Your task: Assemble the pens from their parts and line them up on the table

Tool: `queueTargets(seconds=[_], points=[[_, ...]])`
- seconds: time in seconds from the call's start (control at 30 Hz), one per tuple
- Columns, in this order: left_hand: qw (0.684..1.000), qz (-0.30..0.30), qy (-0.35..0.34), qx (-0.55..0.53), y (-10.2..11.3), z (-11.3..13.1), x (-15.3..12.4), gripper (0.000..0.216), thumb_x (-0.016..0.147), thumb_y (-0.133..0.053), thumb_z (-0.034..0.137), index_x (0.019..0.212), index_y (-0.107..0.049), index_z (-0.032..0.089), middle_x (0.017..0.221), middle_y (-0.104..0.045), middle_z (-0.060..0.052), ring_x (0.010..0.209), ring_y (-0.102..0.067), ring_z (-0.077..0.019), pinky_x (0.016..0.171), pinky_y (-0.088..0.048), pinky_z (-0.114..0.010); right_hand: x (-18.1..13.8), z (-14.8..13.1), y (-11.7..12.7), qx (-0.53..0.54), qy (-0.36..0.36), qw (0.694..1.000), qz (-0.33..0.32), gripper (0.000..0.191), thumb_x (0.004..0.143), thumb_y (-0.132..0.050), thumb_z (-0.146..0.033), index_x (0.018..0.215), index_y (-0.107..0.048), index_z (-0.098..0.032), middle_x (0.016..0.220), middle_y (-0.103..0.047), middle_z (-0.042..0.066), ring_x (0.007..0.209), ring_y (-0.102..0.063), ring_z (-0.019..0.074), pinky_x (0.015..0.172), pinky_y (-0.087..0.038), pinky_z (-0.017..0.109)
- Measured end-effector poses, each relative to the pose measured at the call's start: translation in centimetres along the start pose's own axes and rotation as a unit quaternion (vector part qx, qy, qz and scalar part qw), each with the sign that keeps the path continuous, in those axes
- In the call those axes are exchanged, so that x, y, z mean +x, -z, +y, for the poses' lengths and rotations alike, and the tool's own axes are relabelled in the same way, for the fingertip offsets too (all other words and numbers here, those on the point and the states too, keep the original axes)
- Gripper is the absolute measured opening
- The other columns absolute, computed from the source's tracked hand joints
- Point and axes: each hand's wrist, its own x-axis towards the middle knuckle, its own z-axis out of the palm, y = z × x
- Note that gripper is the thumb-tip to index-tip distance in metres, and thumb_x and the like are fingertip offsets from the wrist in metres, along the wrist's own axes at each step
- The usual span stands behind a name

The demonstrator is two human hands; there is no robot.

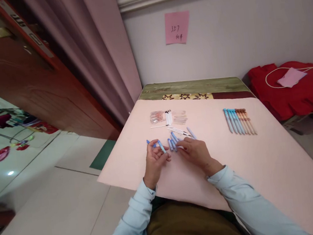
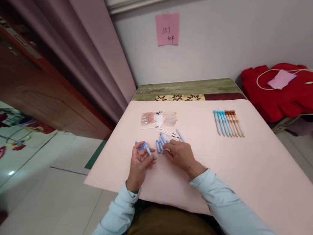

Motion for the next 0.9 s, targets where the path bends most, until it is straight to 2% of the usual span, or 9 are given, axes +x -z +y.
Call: queueTargets(seconds=[0.23, 0.4, 0.5, 0.67, 0.9], points=[[0.999, -0.022, 0.002, 0.037, -0.5, 0.0, -0.4, 0.058, 0.078, -0.067, 0.019, 0.124, -0.031, 0.027, 0.098, -0.065, -0.003, 0.062, -0.06, -0.0106, 0.05, -0.047, -0.022, 0.1, -0.4, -1.0, -0.007, 0.021, 0.999, -0.031, 0.021, 0.093, -0.054, -0.03, 0.103, -0.071, -0.029, 0.086, -0.068, 0.0, 0.075, -0.062, 0.0139, 0.061, -0.034, 0.026], [0.998, -0.037, -0.003, 0.054, -0.8, -0.4, -0.5, 0.059, 0.077, -0.068, 0.018, 0.123, -0.033, 0.026, 0.101, -0.065, -0.004, 0.065, -0.059, -0.0097, 0.054, -0.048, -0.021, 0.1, -0.5, -0.9, -0.029, 0.004, 0.999, -0.026, 0.02, 0.091, -0.052, -0.026, 0.093, -0.072, -0.027, 0.081, -0.067, 0.0, 0.073, -0.061, 0.0136, 0.06, -0.031, 0.027], [0.999, -0.024, 0.002, 0.033, -0.7, -0.1, -0.4, 0.06, 0.076, -0.069, 0.017, 0.123, -0.033, 0.026, 0.1, -0.065, -0.003, 0.066, -0.059, -0.0101, 0.055, -0.047, -0.022, 0.0, -0.9, -0.7, -0.038, -0.01, 0.999, -0.014, 0.02, 0.091, -0.052, -0.026, 0.094, -0.072, -0.025, 0.083, -0.067, 0.001, 0.073, -0.061, 0.0141, 0.06, -0.031, 0.027], [1.0, -0.007, 0.014, -0.015, -0.4, 0.5, -0.2, 0.06, 0.073, -0.068, 0.015, 0.122, -0.035, 0.028, 0.092, -0.063, 0.002, 0.063, -0.057, -0.0091, 0.054, -0.043, -0.021, 0.1, -1.7, -1.1, -0.048, 0.007, 0.999, -0.016, 0.023, 0.094, -0.051, -0.033, 0.091, -0.071, -0.022, 0.084, -0.068, 0.004, 0.072, -0.06, 0.0153, 0.06, -0.029, 0.028], [0.999, -0.009, 0.015, -0.043, -0.3, 0.5, -0.3, 0.057, 0.073, -0.063, 0.011, 0.121, -0.037, 0.027, 0.087, -0.06, 0.003, 0.06, -0.052, -0.0078, 0.053, -0.039, -0.02, 0.5, -2.3, -1.7, -0.06, 0.017, 0.998, -0.029, 0.027, 0.097, -0.048, -0.037, 0.096, -0.072, -0.024, 0.081, -0.067, 0.004, 0.07, -0.059, 0.0151, 0.059, -0.025, 0.029]])
